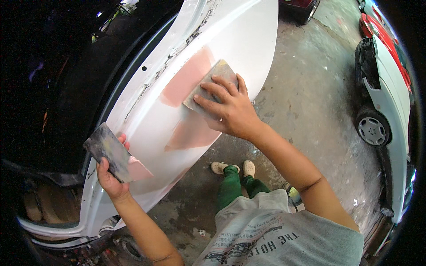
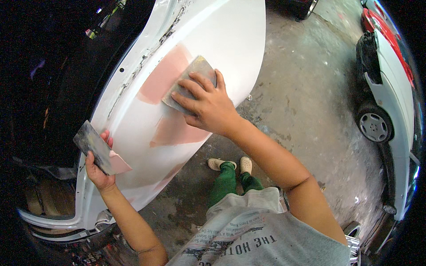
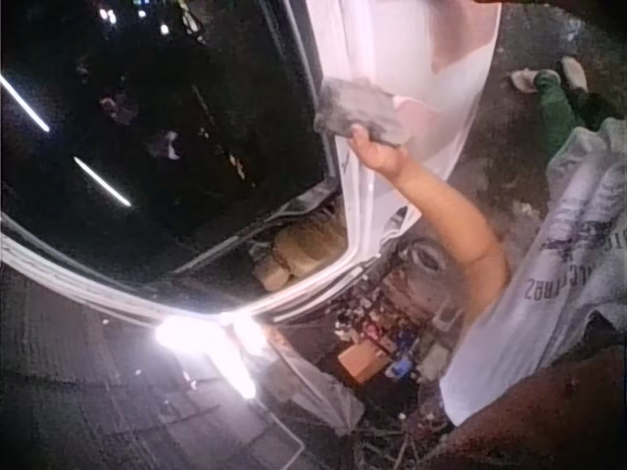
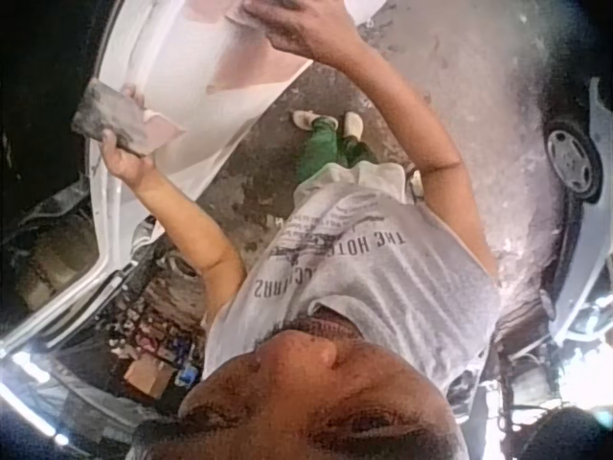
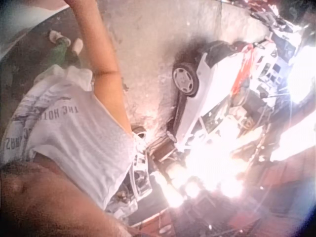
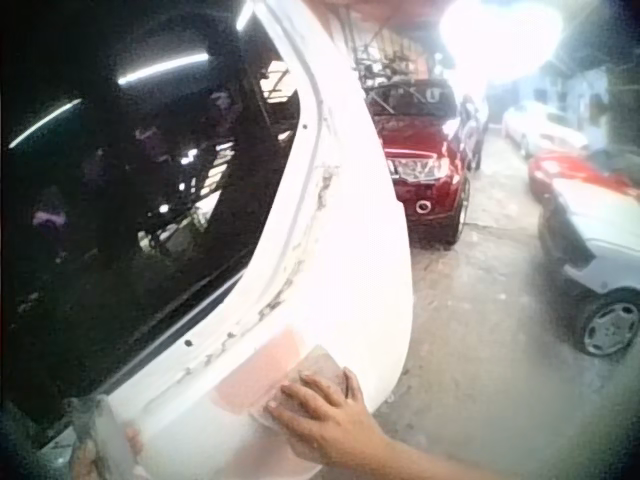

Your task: The person sands the surface of a white car door using a sanding block and sandpaper. They smooth out pink filler patches on the door, occasionally touching the surface with their hand to check smoothness.

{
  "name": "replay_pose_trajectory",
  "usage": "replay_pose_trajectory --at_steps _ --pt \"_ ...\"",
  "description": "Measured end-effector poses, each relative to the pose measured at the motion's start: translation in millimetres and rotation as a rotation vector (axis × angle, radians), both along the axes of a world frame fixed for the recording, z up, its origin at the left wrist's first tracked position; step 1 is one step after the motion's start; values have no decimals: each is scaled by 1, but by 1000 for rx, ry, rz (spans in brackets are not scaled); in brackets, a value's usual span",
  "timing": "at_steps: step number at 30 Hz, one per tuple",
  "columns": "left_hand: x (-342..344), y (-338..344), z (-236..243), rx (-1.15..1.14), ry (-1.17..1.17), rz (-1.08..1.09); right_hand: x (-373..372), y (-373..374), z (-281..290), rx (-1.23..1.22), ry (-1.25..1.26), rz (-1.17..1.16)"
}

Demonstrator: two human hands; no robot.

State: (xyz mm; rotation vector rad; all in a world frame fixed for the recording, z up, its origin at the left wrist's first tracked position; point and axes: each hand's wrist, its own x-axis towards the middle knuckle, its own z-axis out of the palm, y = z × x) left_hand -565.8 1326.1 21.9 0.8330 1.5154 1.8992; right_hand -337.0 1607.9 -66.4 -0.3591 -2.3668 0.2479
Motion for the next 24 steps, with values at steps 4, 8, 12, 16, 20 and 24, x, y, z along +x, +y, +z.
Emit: replay_pose_trajectory --at_steps 4,8,12,16,20,24 --pt "1 -1 -1 -3 -14 36 -3 12 29 -22 87 -17" --pt "0 0 -1 -5 -6 29 -10 21 35 10 113 -8" --pt "2 1 -1 -20 24 36 -17 26 31 58 141 13" --pt "-2 -3 -3 8 -6 10 -23 28 19 48 146 8" --pt "-4 -2 -1 -5 19 -20 -8 23 1 47 29 -4" --pt "-3 -5 -2 -8 17 -1 6 25 11 19 -4 -3"
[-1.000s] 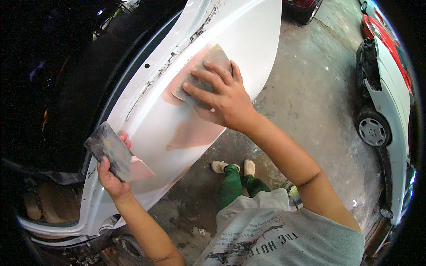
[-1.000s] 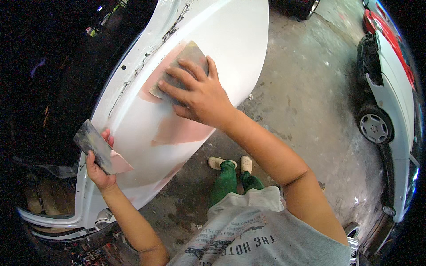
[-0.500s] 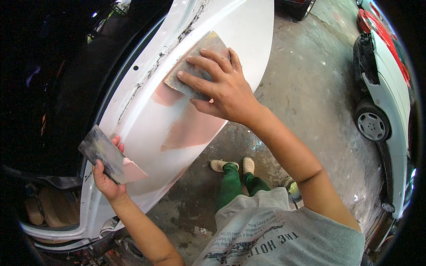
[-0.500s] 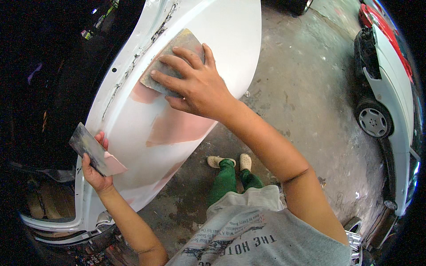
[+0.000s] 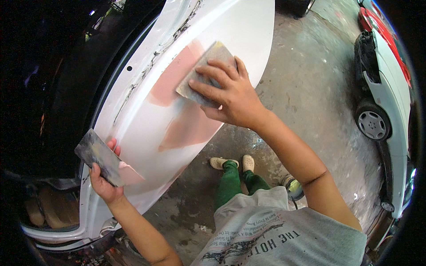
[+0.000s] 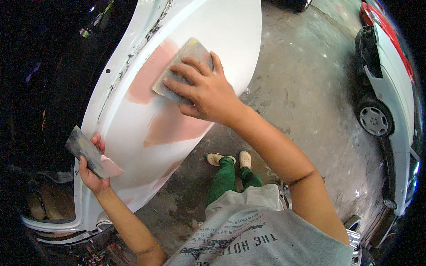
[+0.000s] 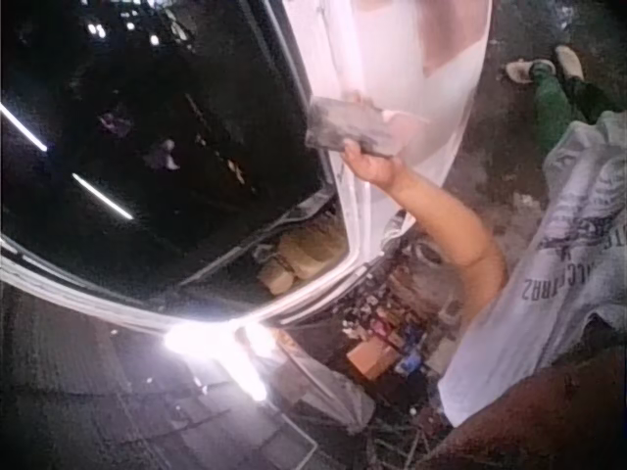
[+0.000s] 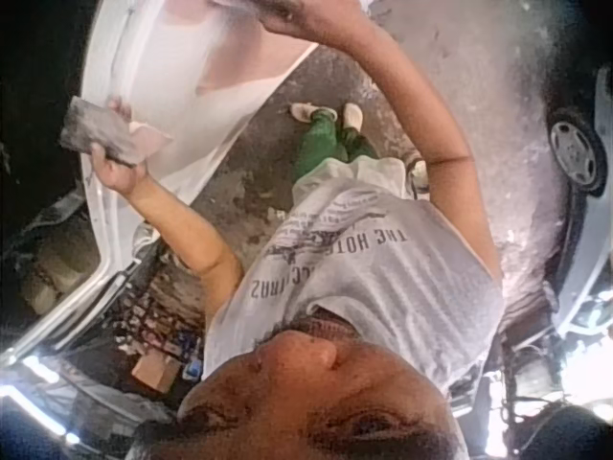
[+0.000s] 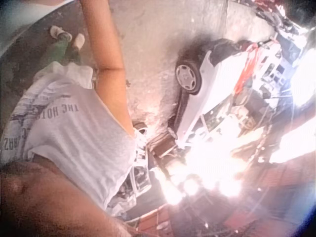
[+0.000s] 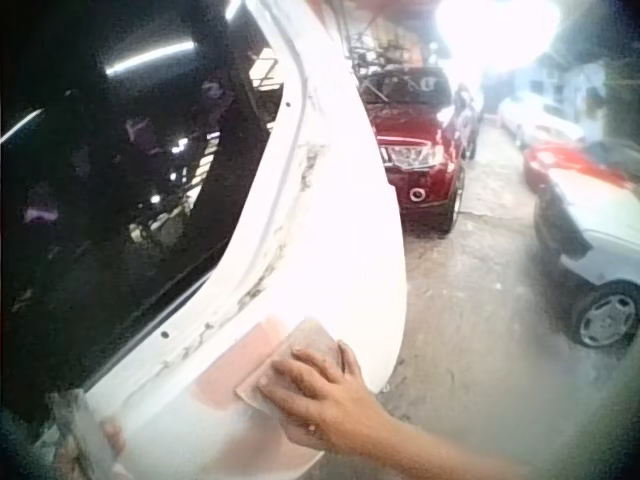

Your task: The person sands the surface of a white car door using a sanding block and sandpaper. They smooth out pink filler patches on the door, occasionally touching the surface with their hand to check smoothness.

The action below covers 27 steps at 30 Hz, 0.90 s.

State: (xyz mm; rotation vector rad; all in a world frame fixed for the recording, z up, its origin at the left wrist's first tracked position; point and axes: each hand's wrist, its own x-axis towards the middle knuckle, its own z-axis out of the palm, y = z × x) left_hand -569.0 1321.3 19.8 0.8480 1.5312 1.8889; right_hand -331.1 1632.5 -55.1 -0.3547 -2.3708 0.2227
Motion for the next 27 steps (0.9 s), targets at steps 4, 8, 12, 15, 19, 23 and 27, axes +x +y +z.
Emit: replay_pose_trajectory --at_steps 4,8,12,15,19,23,27 --pt "-2 -1 -1 28 -55 -10 -8 17 17 0 132 -10" --pt "-2 -2 -1 28 -53 -11 -20 27 17 32 185 0" --pt "-2 -1 0 10 -21 -3 -23 29 5 15 235 28" --pt "-3 -2 -1 18 -26 -7 -10 19 -15 -6 116 3" --pt "0 0 1 16 -31 -4 6 12 -9 -27 -2 -6" --pt "0 0 1 12 -36 -4 3 19 16 -11 112 -12" --pt "-2 0 0 24 -50 -12 -6 25 26 25 158 -23"
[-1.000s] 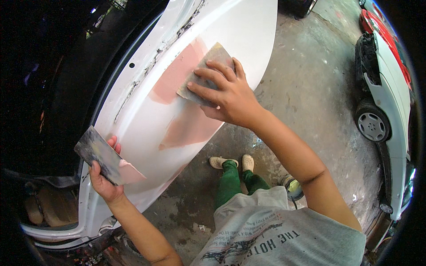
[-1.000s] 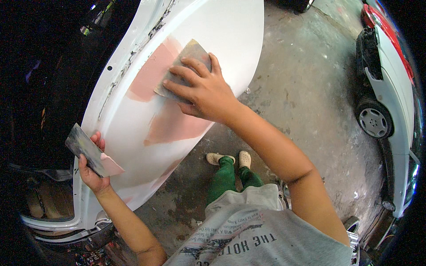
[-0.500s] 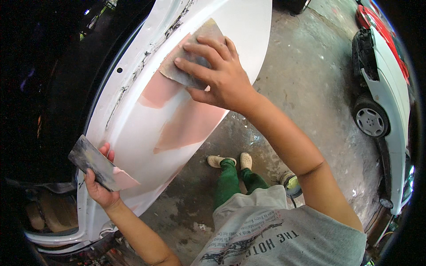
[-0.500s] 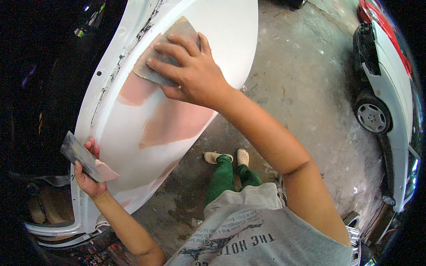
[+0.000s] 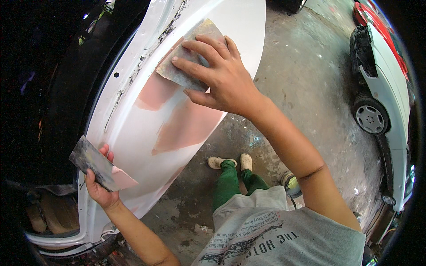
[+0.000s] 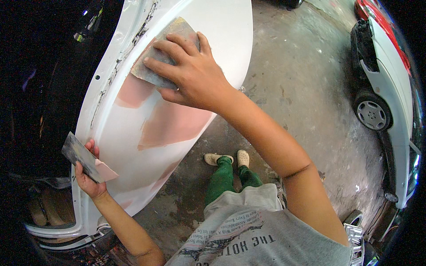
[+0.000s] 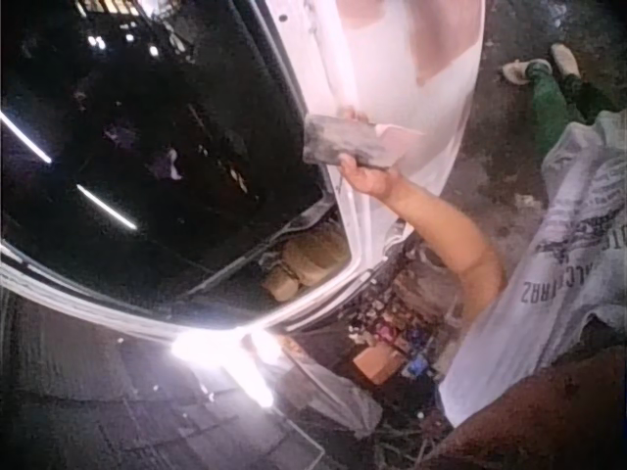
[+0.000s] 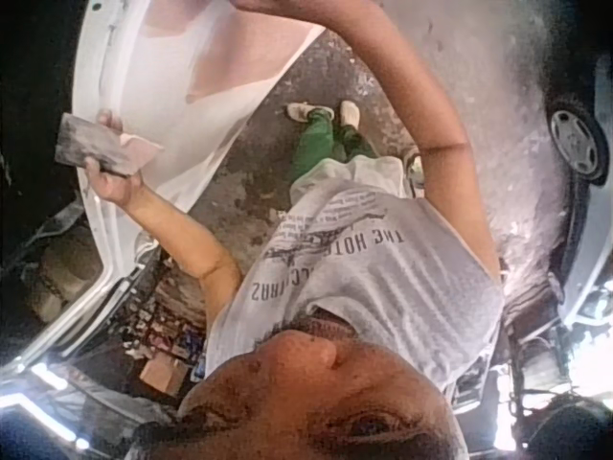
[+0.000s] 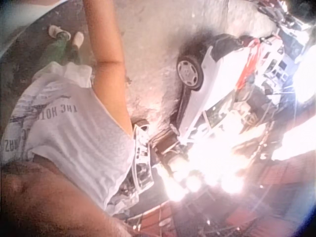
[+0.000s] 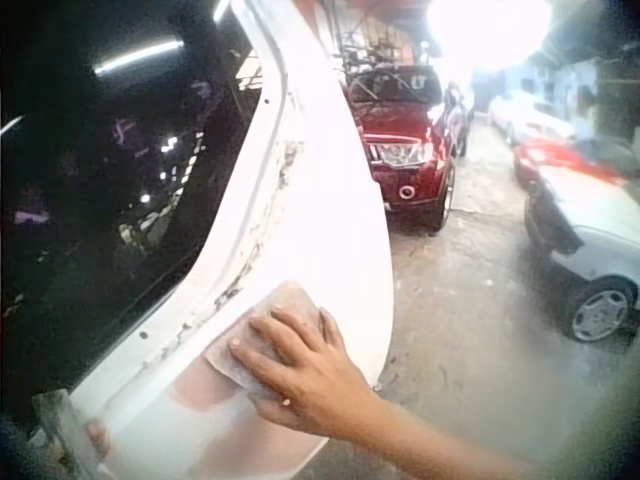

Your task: The person sands the surface of a white car door using a sanding block and sandpaper. They smooth out pink filler patches on the door, occasionally touching the surface with their hand to check smoothness.

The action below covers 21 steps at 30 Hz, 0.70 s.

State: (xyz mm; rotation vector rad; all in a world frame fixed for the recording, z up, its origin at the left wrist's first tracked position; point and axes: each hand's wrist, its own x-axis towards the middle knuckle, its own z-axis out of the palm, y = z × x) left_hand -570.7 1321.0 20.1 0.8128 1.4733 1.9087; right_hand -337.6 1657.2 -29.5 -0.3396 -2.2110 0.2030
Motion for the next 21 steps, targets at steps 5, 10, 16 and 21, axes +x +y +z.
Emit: replay_pose_trajectory --at_steps 5,10,16,21 --pt "-2 -3 -3 0 4 -24 -10 5 -2 -4 -6 -7" --pt "-4 -8 -4 -21 40 15 -7 4 -23 -7 -34 14" --pt "-2 -7 -1 -6 -8 -8 11 -2 -55 -44 -147 27" --pt "-3 -7 -3 -42 -6 22 15 -14 -30 -73 -100 11"
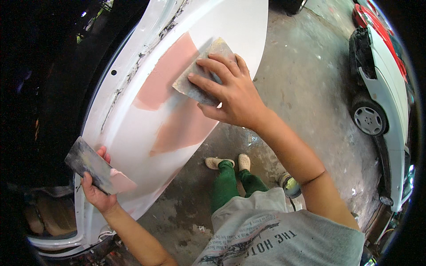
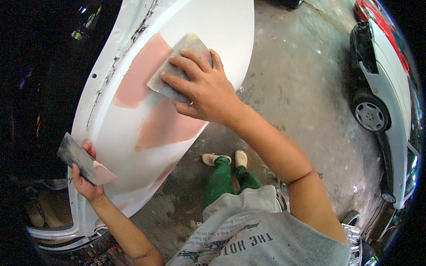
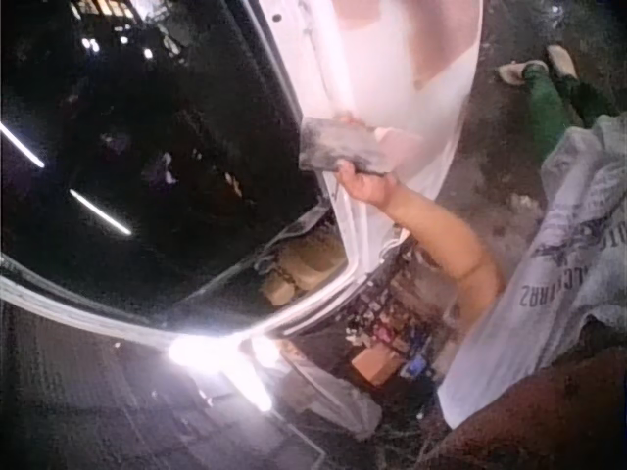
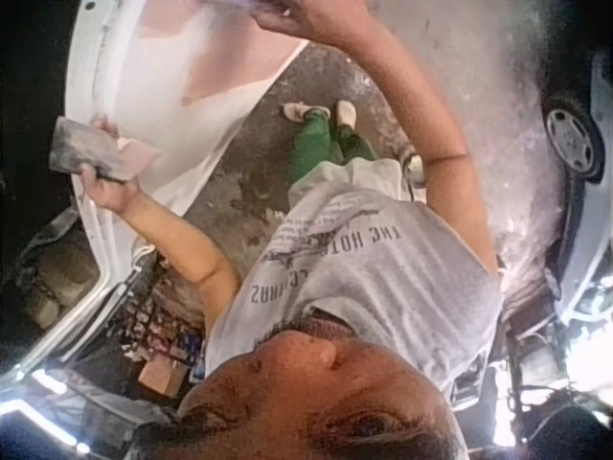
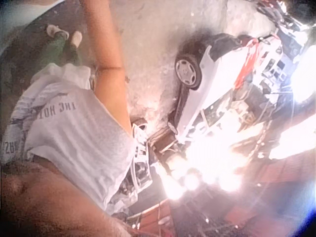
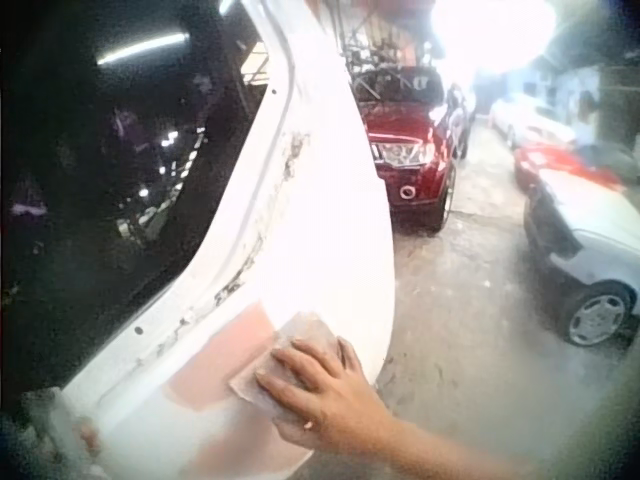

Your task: The person sands the surface of a white car door using a sanding block and sandpaper. They smooth out pink filler patches on the door, occasionally touching the surface with their hand to check smoothness.

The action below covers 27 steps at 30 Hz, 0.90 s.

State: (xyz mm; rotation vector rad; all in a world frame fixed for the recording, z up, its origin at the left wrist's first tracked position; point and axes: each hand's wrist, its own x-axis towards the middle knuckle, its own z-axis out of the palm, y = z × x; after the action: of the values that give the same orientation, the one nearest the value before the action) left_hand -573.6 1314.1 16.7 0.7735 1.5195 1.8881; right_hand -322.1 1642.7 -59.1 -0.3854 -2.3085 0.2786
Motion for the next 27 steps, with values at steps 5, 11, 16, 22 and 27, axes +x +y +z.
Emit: replay_pose_trajectory --at_steps 5,11,16,22,27 --pt "5 8 5 -16 38 12 -19 -13 23 28 98 16" --pt "6 8 5 -28 79 7 -37 -15 25 55 146 28" --pt "5 6 2 2 49 5 -45 -8 15 77 157 40" --pt "6 7 5 -27 76 17 -25 -17 -28 19 26 52" --pt "9 9 5 -44 48 68 7 -33 -19 -52 -98 40"
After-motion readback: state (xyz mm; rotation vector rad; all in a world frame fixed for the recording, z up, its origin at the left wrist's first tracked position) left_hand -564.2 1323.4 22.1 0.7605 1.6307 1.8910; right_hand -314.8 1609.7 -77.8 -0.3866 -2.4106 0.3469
